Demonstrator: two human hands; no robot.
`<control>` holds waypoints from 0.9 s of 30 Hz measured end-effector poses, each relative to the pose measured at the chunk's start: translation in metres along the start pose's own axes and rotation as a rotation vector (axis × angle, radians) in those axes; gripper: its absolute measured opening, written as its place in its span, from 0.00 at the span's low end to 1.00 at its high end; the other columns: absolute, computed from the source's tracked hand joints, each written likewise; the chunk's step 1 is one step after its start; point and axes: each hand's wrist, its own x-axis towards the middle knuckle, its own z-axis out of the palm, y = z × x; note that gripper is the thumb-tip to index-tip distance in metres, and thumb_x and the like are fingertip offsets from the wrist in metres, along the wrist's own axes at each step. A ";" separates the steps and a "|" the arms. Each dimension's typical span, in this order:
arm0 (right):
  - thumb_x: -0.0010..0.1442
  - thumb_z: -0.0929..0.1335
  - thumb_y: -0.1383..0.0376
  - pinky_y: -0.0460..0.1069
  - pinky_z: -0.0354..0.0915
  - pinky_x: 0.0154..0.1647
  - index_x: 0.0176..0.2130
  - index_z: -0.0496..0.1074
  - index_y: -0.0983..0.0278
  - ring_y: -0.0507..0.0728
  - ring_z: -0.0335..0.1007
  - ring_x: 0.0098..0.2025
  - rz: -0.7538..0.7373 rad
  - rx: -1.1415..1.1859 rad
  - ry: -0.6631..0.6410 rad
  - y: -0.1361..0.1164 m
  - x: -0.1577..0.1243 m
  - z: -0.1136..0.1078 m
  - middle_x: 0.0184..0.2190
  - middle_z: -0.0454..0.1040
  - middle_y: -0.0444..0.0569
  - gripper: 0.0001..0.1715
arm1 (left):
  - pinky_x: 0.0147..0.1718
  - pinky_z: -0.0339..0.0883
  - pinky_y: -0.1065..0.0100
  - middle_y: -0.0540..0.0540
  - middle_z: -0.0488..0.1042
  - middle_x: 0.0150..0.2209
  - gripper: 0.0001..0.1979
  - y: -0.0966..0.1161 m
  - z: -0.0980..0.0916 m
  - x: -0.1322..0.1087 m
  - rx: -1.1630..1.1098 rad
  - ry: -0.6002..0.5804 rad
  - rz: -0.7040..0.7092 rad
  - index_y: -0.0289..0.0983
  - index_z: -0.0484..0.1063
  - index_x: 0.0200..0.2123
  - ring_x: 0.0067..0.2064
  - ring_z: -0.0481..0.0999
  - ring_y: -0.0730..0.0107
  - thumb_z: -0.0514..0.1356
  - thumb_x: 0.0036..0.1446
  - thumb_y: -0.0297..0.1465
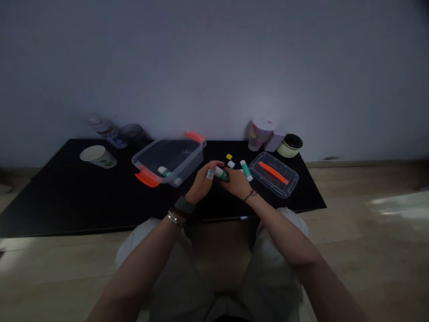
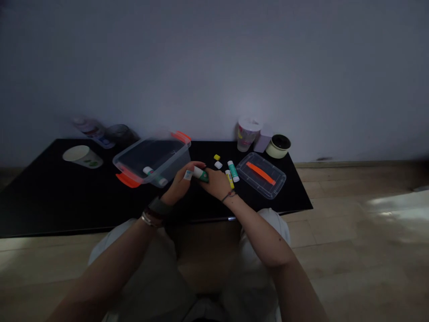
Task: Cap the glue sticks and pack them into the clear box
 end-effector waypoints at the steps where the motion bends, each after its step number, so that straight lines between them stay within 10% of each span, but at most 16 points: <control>1: 0.65 0.66 0.49 0.53 0.66 0.45 0.54 0.72 0.62 0.65 0.78 0.45 0.022 -0.069 0.003 -0.001 -0.001 -0.002 0.42 0.80 0.56 0.25 | 0.52 0.67 0.58 0.39 0.77 0.48 0.26 0.000 -0.001 -0.001 0.092 -0.015 0.006 0.37 0.73 0.46 0.50 0.75 0.57 0.42 0.69 0.46; 9: 0.66 0.66 0.56 0.53 0.67 0.42 0.48 0.73 0.63 0.65 0.78 0.44 0.017 -0.321 -0.021 -0.004 -0.004 -0.009 0.43 0.80 0.59 0.17 | 0.44 0.66 0.58 0.41 0.71 0.36 0.22 0.003 0.004 -0.006 0.506 -0.096 0.049 0.39 0.66 0.39 0.40 0.71 0.58 0.37 0.70 0.40; 27: 0.65 0.66 0.59 0.52 0.68 0.39 0.46 0.73 0.64 0.64 0.78 0.41 0.033 -0.381 0.002 -0.016 -0.016 -0.017 0.38 0.80 0.59 0.14 | 0.34 0.60 0.63 0.47 0.67 0.31 0.20 0.007 0.011 -0.012 0.254 -0.127 0.057 0.40 0.61 0.36 0.32 0.68 0.65 0.39 0.71 0.45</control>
